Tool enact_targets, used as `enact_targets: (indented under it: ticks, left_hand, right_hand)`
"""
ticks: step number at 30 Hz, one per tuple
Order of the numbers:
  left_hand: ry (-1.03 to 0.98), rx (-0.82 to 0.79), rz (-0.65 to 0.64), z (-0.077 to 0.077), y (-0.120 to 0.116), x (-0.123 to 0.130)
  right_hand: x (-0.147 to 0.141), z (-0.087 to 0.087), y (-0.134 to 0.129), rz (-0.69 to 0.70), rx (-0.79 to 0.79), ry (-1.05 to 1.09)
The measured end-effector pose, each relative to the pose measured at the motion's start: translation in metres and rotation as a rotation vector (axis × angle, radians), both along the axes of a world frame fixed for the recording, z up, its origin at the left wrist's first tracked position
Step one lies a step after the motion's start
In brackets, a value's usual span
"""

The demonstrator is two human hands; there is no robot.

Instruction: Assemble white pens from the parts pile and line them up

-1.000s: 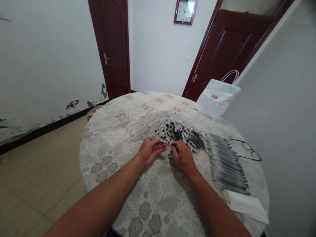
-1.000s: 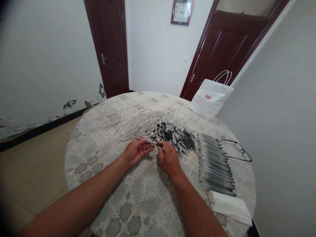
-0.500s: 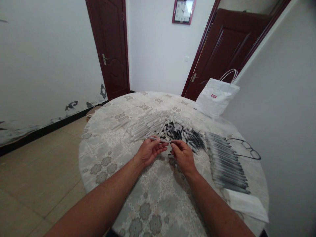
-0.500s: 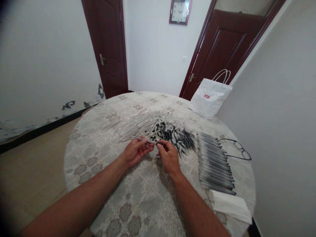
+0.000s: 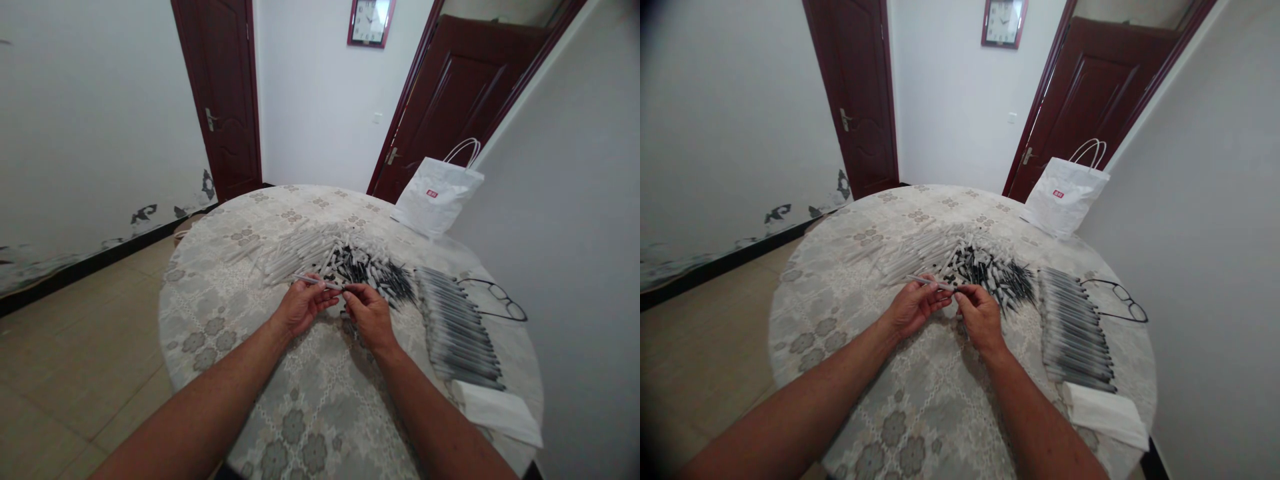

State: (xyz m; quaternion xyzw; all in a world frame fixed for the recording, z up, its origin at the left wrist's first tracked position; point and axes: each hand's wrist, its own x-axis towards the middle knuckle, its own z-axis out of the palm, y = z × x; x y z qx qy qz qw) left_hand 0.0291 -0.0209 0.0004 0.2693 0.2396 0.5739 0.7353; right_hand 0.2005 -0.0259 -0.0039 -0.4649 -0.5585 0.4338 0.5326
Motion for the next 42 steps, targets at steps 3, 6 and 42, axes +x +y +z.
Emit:
enact_targets:
  ticks: [3,6,42]
  left_hand:
    - [0.027,0.018,0.005,0.0008,-0.0006,0.0008]
    - [0.067,0.037,0.018,0.0019,-0.0014,0.0017]
    - [0.223,0.019,0.054,-0.0017,0.0006,0.0031]
  right_hand:
    - [0.0008,0.0001,0.0,-0.001,0.004,-0.026]
    - [0.0015,0.0002,-0.0003,-0.01,0.026,-0.072]
    - [0.0085,0.0063,-0.0058,-0.059,0.577,-0.539]
